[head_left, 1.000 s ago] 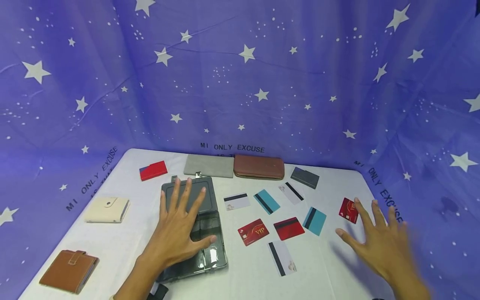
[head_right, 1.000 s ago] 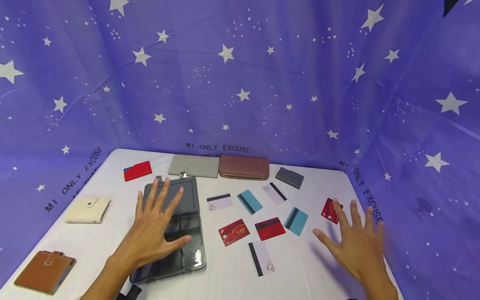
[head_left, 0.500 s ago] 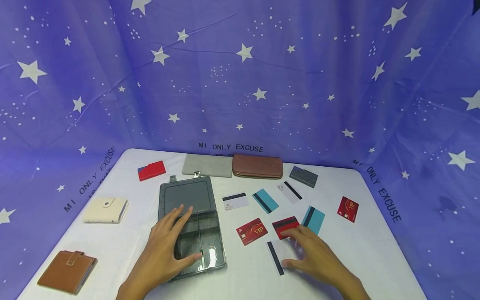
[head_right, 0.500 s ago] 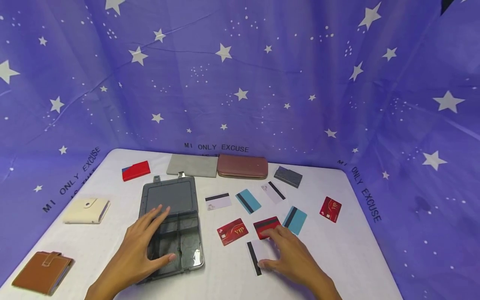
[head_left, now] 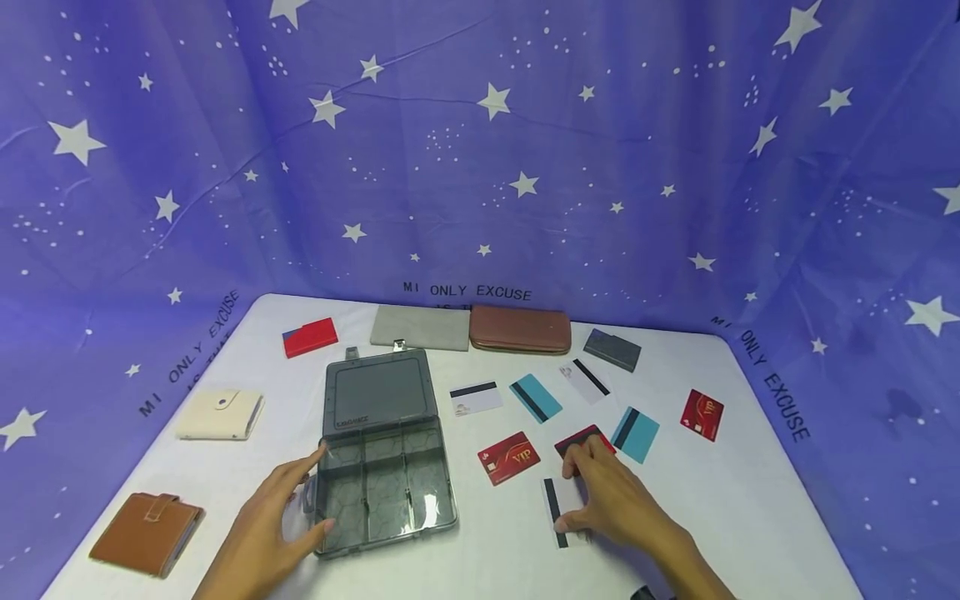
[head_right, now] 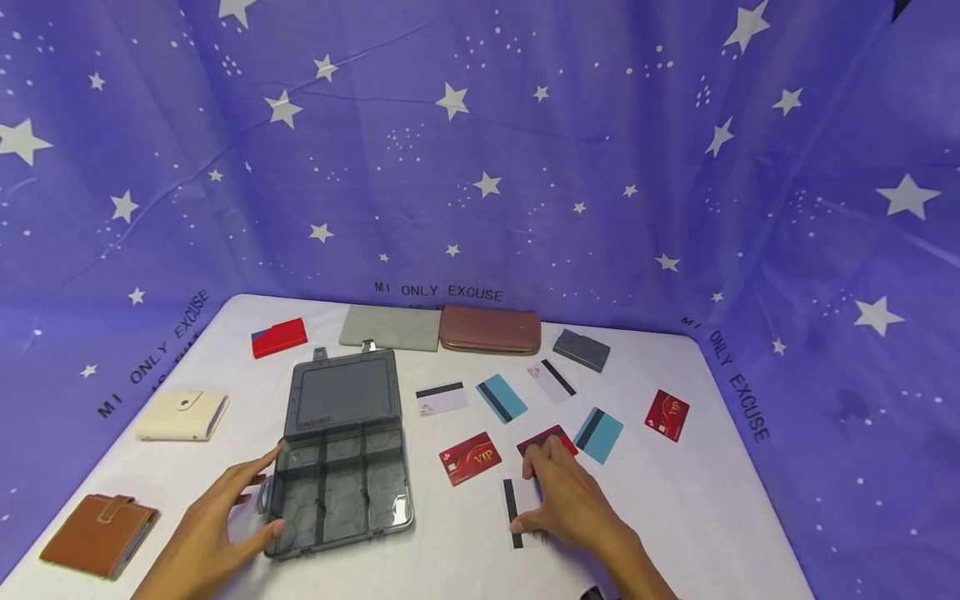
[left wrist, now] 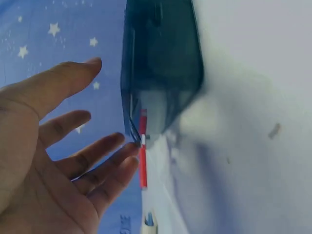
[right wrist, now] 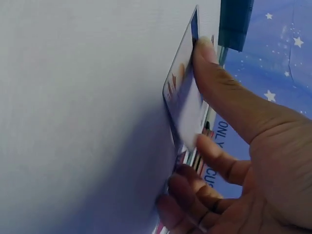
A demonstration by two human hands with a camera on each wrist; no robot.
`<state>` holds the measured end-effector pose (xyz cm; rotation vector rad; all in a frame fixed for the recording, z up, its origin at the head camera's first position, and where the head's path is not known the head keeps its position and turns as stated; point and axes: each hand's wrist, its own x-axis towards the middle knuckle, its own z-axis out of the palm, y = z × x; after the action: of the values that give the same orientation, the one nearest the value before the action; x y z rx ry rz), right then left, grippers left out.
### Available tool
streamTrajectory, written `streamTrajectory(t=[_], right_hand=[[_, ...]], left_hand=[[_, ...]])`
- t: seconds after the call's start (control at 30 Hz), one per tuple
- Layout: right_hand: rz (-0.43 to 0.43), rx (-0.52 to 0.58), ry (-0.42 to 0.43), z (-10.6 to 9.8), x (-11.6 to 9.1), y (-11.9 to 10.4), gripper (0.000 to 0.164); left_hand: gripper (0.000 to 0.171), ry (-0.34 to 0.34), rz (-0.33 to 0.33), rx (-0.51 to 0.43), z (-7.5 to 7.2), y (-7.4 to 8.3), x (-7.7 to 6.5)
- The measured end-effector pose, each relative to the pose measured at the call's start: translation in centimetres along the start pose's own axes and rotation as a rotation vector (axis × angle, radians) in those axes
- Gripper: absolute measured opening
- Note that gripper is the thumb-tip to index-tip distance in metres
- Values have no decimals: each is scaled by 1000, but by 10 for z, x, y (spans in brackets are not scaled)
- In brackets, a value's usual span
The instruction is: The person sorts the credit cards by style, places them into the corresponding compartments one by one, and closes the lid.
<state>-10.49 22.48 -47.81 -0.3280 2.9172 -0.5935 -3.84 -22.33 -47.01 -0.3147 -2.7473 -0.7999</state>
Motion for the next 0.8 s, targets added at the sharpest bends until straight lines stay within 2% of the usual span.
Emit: streamTrajectory(t=[0.1,0.3,0.43,0.57,0.7,0.8], right_hand=[[-16,92,-24,-1,-1,-1,60],[-150,348,-87,-6,-2,-10,35],[-202,542,-142,-8,0,-24,21],[-238,721,-190,-6,6,-46,18],[-241,840,-169,0,19,-72,20],[-225,875,-102,7,32,-91,21]], left_hand=[[95,-2,-23,-24,0,-4,-3],[87,-38,-62,-101,4,-10,-8],[80,-57,-96,-121,6,-13,-9],[75,-82,-120,-134,6,-14,-9],[73,-116,-146,-141,4,-13,-8],[72,-130,-165,-137,3,-12,-7]])
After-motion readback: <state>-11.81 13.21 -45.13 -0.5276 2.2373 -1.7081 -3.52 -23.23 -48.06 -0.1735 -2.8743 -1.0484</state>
